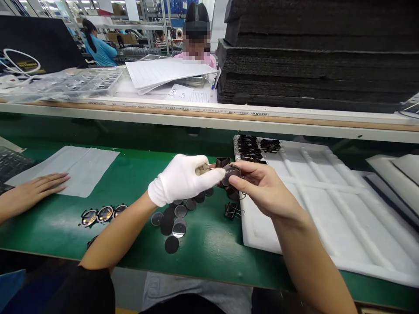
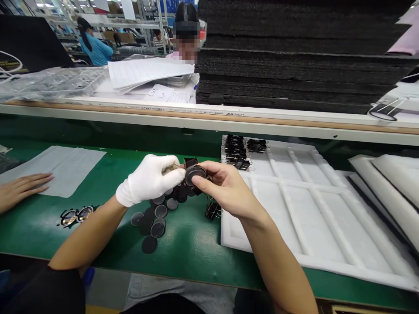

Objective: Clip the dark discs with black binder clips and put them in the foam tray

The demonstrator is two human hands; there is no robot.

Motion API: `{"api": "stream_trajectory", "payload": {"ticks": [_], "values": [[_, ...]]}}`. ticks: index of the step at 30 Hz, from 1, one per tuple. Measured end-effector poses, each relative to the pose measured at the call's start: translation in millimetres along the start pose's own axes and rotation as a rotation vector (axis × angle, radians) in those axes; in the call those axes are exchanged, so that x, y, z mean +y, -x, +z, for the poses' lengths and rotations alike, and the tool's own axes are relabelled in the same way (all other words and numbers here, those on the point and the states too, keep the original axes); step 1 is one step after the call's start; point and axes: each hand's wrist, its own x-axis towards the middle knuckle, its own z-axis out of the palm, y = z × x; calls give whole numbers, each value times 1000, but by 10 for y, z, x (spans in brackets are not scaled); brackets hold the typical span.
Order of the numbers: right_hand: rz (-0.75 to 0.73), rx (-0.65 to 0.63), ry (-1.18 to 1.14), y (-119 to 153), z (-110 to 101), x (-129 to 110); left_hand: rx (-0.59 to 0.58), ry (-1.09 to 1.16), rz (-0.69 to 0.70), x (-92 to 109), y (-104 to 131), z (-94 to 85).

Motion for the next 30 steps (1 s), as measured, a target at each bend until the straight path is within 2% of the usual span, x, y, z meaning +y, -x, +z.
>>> {"api": "stream_trajectory", "payload": {"ticks": [4, 9, 11, 14, 17, 19, 26, 30], "values": [[-7, 44, 54, -1, -24, 13, -17, -29, -10, -14, 20, 37], [-1, 9, 136, 17, -49, -30, 0, -39, 22, -39, -3, 62], [-24, 72, 212, 32, -96, -67, 2, 5, -5, -31, -25, 38], [-47, 198, 347, 41, -209, -115, -91, 136, -130, -12, -62, -34], [-33, 245, 394, 35, -326, -132, -198, 224, -205, 24, -96, -90], [-19, 216, 391, 34, -382, -138, -250, 235, -200, 67, -110, -95], [7, -22, 376, 56, -466, -204, -374, 145, -181, 237, -97, -75], [-38, -46, 445, 59, -495, -215, -408, 41, -101, 239, -109, -115]]}}
